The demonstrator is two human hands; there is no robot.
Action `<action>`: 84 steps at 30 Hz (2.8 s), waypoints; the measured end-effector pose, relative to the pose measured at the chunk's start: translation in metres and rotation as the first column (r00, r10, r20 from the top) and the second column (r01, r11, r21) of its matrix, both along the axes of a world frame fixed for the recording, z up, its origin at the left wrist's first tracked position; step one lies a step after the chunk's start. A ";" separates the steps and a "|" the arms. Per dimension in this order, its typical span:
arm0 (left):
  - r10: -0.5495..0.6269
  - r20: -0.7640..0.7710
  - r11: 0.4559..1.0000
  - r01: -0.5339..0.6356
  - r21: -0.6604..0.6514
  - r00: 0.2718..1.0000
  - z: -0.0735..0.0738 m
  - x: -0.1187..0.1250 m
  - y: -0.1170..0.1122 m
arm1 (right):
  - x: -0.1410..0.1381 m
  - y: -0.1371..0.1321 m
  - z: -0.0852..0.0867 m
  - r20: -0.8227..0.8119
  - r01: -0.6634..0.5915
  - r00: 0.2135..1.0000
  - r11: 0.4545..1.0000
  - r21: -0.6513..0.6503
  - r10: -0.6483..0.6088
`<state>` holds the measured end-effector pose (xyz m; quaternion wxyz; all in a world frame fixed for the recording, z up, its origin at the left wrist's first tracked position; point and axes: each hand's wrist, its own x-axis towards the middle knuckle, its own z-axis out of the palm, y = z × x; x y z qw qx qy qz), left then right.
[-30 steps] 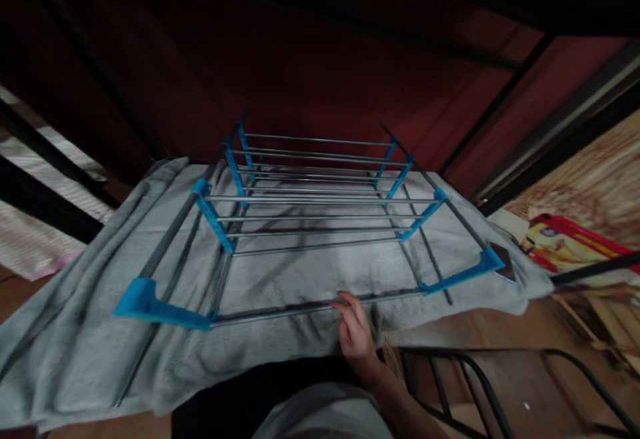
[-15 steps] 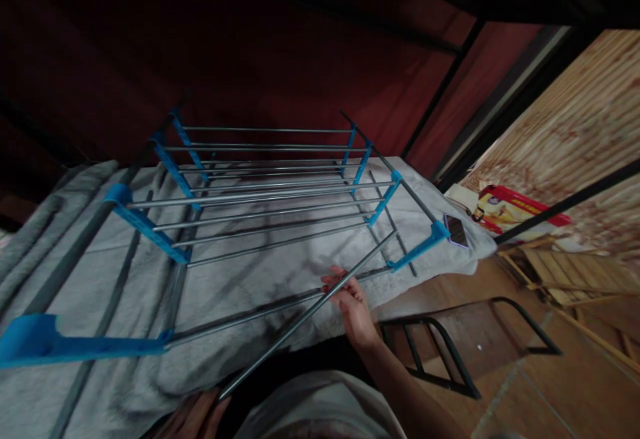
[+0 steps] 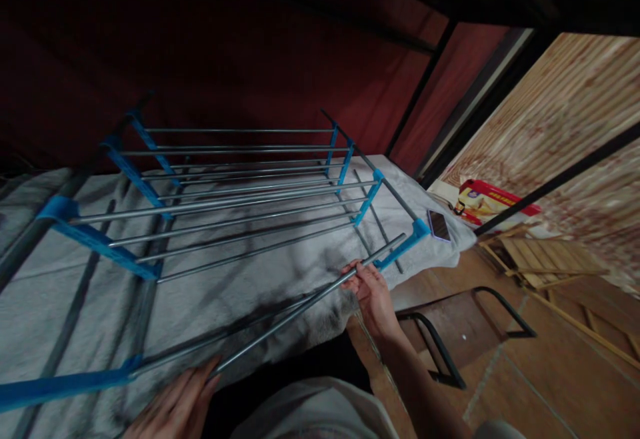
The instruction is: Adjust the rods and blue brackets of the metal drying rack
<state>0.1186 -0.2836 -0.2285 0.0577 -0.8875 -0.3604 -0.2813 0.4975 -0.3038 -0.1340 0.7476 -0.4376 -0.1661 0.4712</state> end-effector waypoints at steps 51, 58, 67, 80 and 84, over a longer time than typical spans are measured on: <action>-0.059 -0.103 0.998 0.057 -0.022 0.993 0.014 0.034 0.018 | -0.005 -0.003 -0.071 -0.176 -0.139 0.979 0.966 -0.218 0.101; -0.079 -0.098 0.995 0.073 -0.066 0.992 0.014 0.031 0.023 | -0.001 -0.003 -0.070 -0.187 -0.137 0.978 0.968 -0.210 0.098; -0.083 -0.108 0.996 0.079 -0.047 0.991 0.031 0.043 0.028 | 0.002 -0.004 -0.069 -0.169 -0.139 0.980 0.967 -0.213 0.103; 0.015 -0.136 0.991 -0.033 -0.130 0.991 0.049 0.071 0.033 | -0.027 -0.028 -0.046 0.054 -0.443 0.877 0.848 -0.292 0.477; 0.046 -0.190 0.971 -0.089 -0.224 0.981 0.056 0.079 0.024 | -0.040 -0.023 -0.026 0.315 -0.494 0.750 0.810 -0.316 0.581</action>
